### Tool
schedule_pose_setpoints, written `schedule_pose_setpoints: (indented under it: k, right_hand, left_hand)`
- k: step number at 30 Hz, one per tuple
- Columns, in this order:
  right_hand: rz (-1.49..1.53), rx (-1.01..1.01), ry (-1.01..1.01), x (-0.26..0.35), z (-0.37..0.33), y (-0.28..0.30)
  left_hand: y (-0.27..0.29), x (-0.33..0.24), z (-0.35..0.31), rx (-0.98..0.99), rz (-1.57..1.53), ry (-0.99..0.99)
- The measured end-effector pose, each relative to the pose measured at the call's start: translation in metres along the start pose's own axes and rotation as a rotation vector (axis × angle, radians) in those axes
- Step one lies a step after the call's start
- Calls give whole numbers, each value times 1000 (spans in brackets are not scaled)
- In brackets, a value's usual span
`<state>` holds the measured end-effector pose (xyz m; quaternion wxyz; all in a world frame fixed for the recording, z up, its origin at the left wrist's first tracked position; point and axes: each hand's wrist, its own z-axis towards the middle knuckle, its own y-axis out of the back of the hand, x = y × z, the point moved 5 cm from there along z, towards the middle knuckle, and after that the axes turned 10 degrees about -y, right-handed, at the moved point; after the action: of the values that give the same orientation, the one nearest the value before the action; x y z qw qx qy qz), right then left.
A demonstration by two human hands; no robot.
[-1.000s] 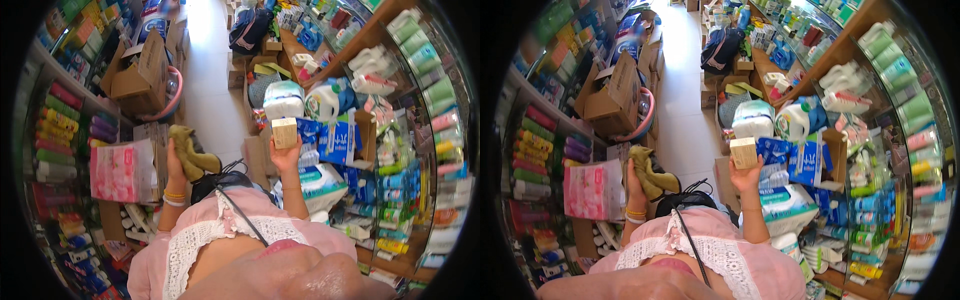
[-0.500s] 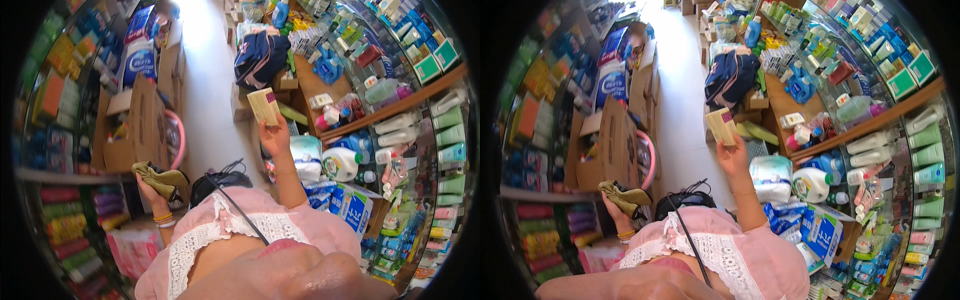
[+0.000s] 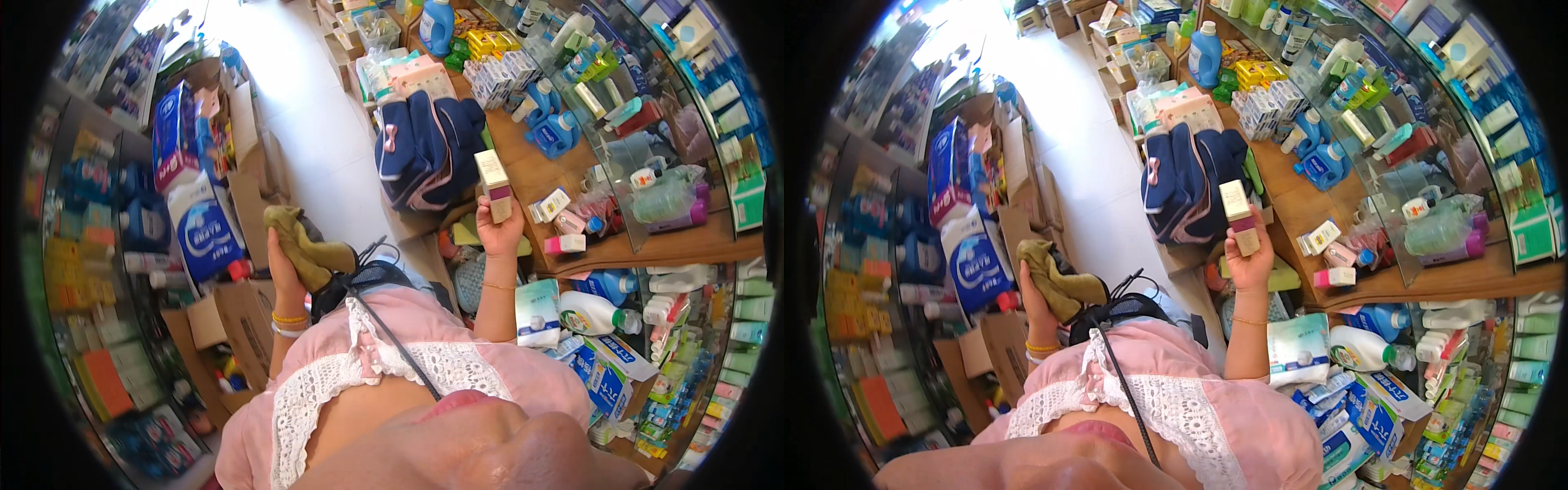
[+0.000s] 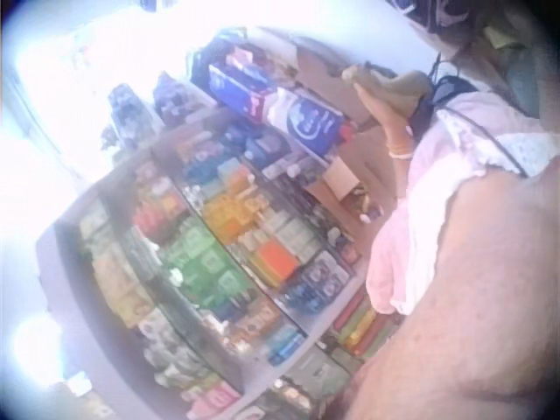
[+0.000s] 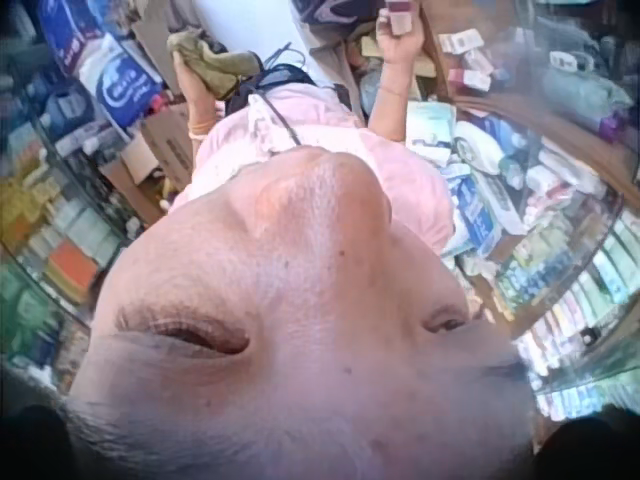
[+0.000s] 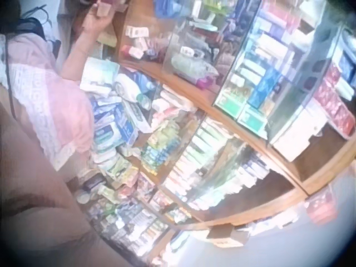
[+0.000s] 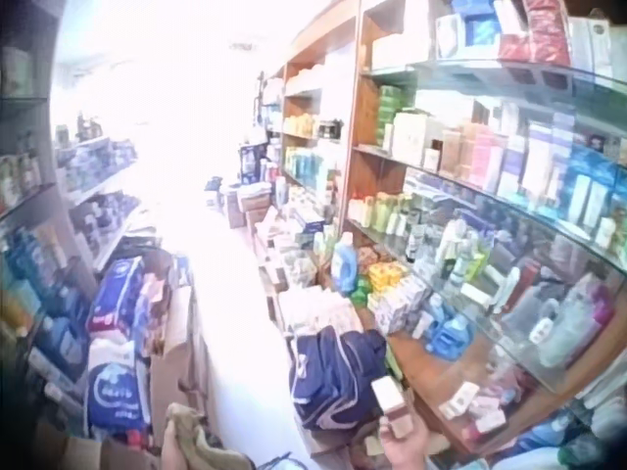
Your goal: The person wipes various personal care and cleaning product containers on crowded shelves using a cloth. They pick up bottles and boxes, wipe them, and place them back on the shelves.
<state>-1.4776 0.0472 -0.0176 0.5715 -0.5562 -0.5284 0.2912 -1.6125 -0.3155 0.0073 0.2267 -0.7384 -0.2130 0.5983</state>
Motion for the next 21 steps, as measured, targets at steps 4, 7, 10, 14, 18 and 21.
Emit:
schedule_pose_setpoints:
  k: [4,7,10,14,18,21]
  right_hand:
    - [-124,-102,12,-19,104,-39]
    - [-188,-99,41,-31,173,-68]
    - [-194,-129,88,-46,238,-74]
    - [34,-278,59,-71,303,-48]
    - [297,-420,138,-77,344,-44]
    - [348,-154,384,-49,354,-67]
  left_hand:
    - [4,-1,85,-24,-2,39]
    - [1,-11,155,-37,-50,103]
    - [12,-12,235,-4,-40,122]
    - [5,-19,348,17,46,154]
    - [-27,-27,447,78,144,269]
    - [-70,-33,501,74,217,293]
